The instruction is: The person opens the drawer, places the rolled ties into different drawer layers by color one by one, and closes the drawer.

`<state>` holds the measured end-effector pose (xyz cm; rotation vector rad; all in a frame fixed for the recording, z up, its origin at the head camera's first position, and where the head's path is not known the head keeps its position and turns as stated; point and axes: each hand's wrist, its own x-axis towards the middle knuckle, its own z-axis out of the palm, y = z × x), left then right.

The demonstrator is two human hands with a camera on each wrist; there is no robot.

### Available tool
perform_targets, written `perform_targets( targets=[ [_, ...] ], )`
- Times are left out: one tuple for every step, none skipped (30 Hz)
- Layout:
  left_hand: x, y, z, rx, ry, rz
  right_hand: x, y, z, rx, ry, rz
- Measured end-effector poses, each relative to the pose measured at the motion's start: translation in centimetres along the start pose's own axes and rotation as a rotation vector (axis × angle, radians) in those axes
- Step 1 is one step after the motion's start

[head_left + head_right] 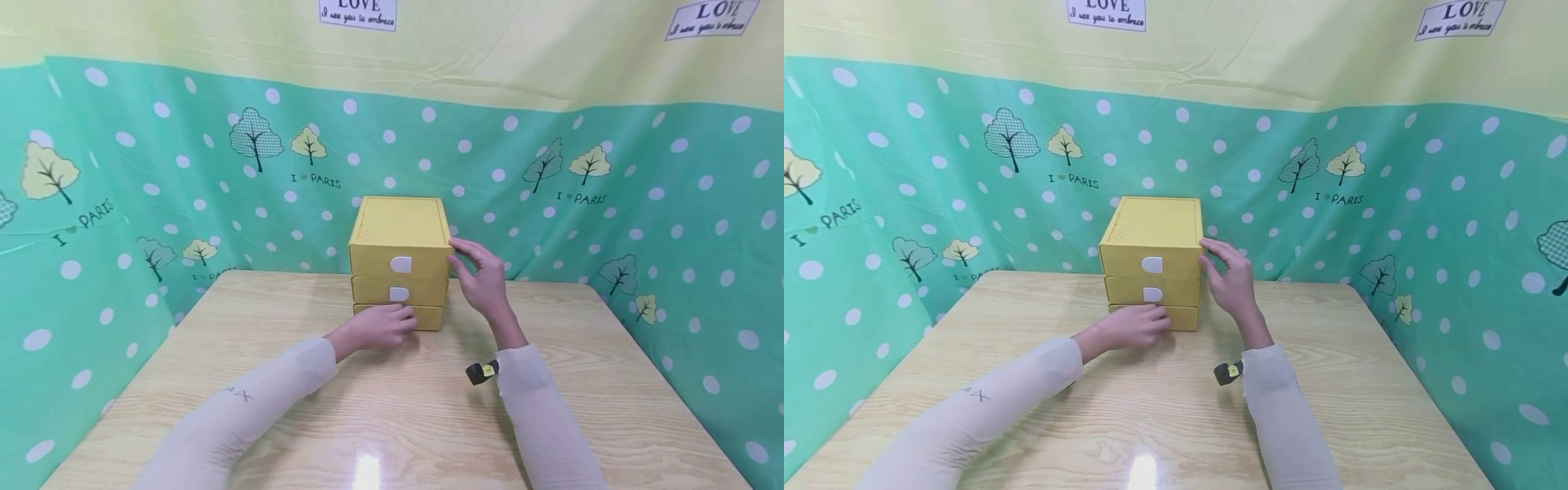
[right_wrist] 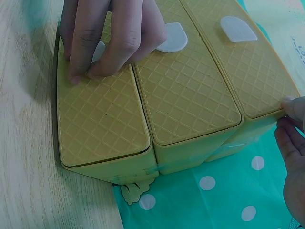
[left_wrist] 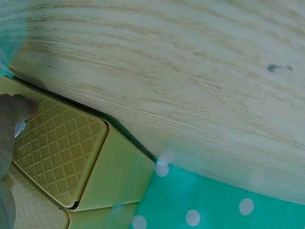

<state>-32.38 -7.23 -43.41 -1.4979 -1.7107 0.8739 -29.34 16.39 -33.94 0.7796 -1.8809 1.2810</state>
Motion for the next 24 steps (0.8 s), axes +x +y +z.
perform_targets(
  targets=[
    [0.0, 0.0, -0.1, -0.001, -0.005, -0.002, 0.0, 0.0, 0.0, -0.001, 0.0, 0.002],
    [0.0, 0.0, -0.1, 0.001, -0.01, -0.004, 0.0, 0.2, 0.0, -0.003, -0.002, 0.005],
    [0.1, 0.0, -0.1, 0.002, -0.014, -0.005, -0.1, 0.6, 0.0, 0.0, -0.003, 0.009],
    [0.1, 0.0, -0.1, 0.004, -0.017, -0.005, -0.1, 1.0, 0.1, 0.0, -0.004, 0.011],
    [0.1, 0.0, -0.1, 0.002, -0.019, -0.006, -0.2, 1.4, 0.1, -0.007, -0.004, 0.013],
    [0.1, 0.1, -0.1, 0.0, -0.021, -0.008, -0.2, 2.0, 0.1, -0.014, -0.004, 0.014],
    [0.2, 0.1, -0.2, -0.002, -0.024, -0.01, -0.3, 2.5, 0.1, -0.019, -0.003, 0.015],
    [0.3, 0.1, -0.1, -0.003, -0.025, -0.011, -0.3, 3.0, 0.1, -0.026, -0.003, 0.014],
    [0.3, 0.1, -0.1, -0.001, -0.029, -0.013, -0.3, 3.3, 0.0, -0.027, -0.001, 0.014],
    [0.4, 0.1, -0.1, -0.002, -0.033, -0.013, -0.4, 3.6, 0.0, -0.03, -0.001, 0.014],
    [0.4, 0.1, -0.2, -0.001, -0.038, -0.014, -0.4, 3.8, -0.1, -0.031, -0.001, 0.016],
    [0.5, 0.1, -0.1, -0.001, -0.045, -0.014, -0.4, 3.9, -0.2, -0.029, -0.003, 0.018],
    [0.5, 0.1, -0.2, 0.001, -0.051, -0.014, -0.4, 3.9, -0.3, -0.026, -0.005, 0.018],
    [0.6, 0.1, -0.3, -0.001, -0.059, -0.015, -0.4, 4.0, -0.4, -0.03, -0.008, 0.018],
    [0.6, 0.2, -0.4, -0.006, -0.065, -0.016, -0.4, 3.9, -0.4, -0.037, -0.011, 0.019],
    [0.6, 0.2, -0.5, -0.013, -0.069, -0.019, -0.4, 3.8, -0.5, -0.058, -0.014, 0.018],
    [0.6, 0.2, -0.7, -0.016, -0.07, -0.023, -0.4, 3.7, -0.6, -0.079, -0.017, 0.017],
    [0.6, 0.2, -0.8, -0.026, -0.071, -0.032, -0.4, 3.6, -0.7, -0.101, -0.02, 0.014],
    [0.5, 0.2, -1.1, -0.038, -0.073, -0.043, -0.4, 3.4, -0.8, -0.124, -0.022, 0.01],
    [0.4, 0.2, -1.4, -0.05, -0.073, -0.057, -0.4, 3.3, -0.9, -0.157, -0.023, 0.003],
    [0.3, 0.2, -1.7, -0.068, -0.07, -0.075, -0.4, 3.1, -1.0, -0.183, -0.021, -0.004],
    [0.2, 0.2, -2.0, -0.091, -0.065, -0.095, -0.4, 2.9, -1.1, -0.207, -0.016, -0.014],
    [0.1, 0.1, -2.3, -0.117, -0.059, -0.117, -0.4, 2.7, -1.1, -0.225, -0.011, -0.025],
    [-0.1, 0.1, -2.6, -0.156, -0.056, -0.143, -0.5, 2.5, -1.2, -0.245, -0.008, -0.039]
  ],
)
